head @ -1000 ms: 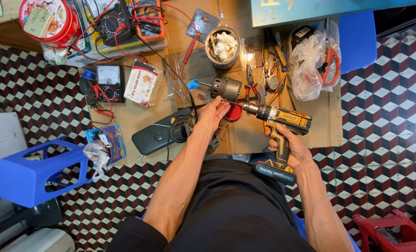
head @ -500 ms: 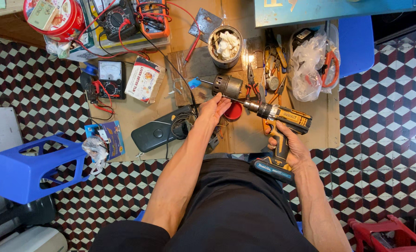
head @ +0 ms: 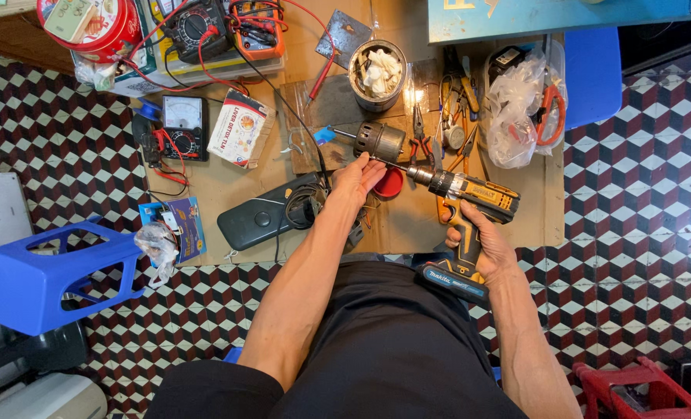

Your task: The person uses a cordless drill to remove and install screws on a small electric motor placed on a workbench. They repeatedly adjust the motor's position, handle the drill, and manipulate the motor housing and internal components throughout the clip.

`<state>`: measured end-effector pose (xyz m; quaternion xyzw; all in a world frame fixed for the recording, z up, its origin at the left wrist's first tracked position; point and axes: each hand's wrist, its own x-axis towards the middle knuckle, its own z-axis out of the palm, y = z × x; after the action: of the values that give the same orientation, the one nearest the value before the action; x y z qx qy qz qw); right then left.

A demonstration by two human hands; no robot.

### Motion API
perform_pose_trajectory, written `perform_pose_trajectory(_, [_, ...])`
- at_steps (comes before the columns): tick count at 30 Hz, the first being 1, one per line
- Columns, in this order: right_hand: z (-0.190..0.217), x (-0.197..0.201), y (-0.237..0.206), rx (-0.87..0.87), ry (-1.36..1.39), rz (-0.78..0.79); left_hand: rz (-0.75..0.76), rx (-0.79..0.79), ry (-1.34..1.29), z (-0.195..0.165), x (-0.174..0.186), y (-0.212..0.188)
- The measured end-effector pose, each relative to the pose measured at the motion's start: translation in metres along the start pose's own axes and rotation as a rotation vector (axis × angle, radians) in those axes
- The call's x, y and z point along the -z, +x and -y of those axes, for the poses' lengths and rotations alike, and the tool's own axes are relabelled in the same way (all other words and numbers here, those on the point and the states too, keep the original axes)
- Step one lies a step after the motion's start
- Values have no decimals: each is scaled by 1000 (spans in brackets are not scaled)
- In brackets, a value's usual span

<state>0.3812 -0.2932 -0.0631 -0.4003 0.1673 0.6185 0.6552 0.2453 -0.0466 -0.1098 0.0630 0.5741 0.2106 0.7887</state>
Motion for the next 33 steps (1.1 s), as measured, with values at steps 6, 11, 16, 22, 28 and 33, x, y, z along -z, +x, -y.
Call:
perform_pose_trajectory(6, [0,-4,-3,11,1,6,-6,-18,24,-2,0,-3])
perform_pose_trajectory(11, [1,-8,-6,15,15,16,-36,-167,218,7,4,-9])
perform_pose_trajectory(16, [2,-8,-7,24,21,25,-41,-308,262,20,11,-6])
perform_pose_trajectory(22, [2,-6,-8,34,-6,25,-34,-469,428,29,14,-5])
perform_pose_trajectory(28, [1,-5,-15,54,-33,20,-71,-597,633,31,9,-18])
perform_pose_trajectory(33, [1,-3,-24,60,-24,-25,-44,-603,608,35,4,-20])
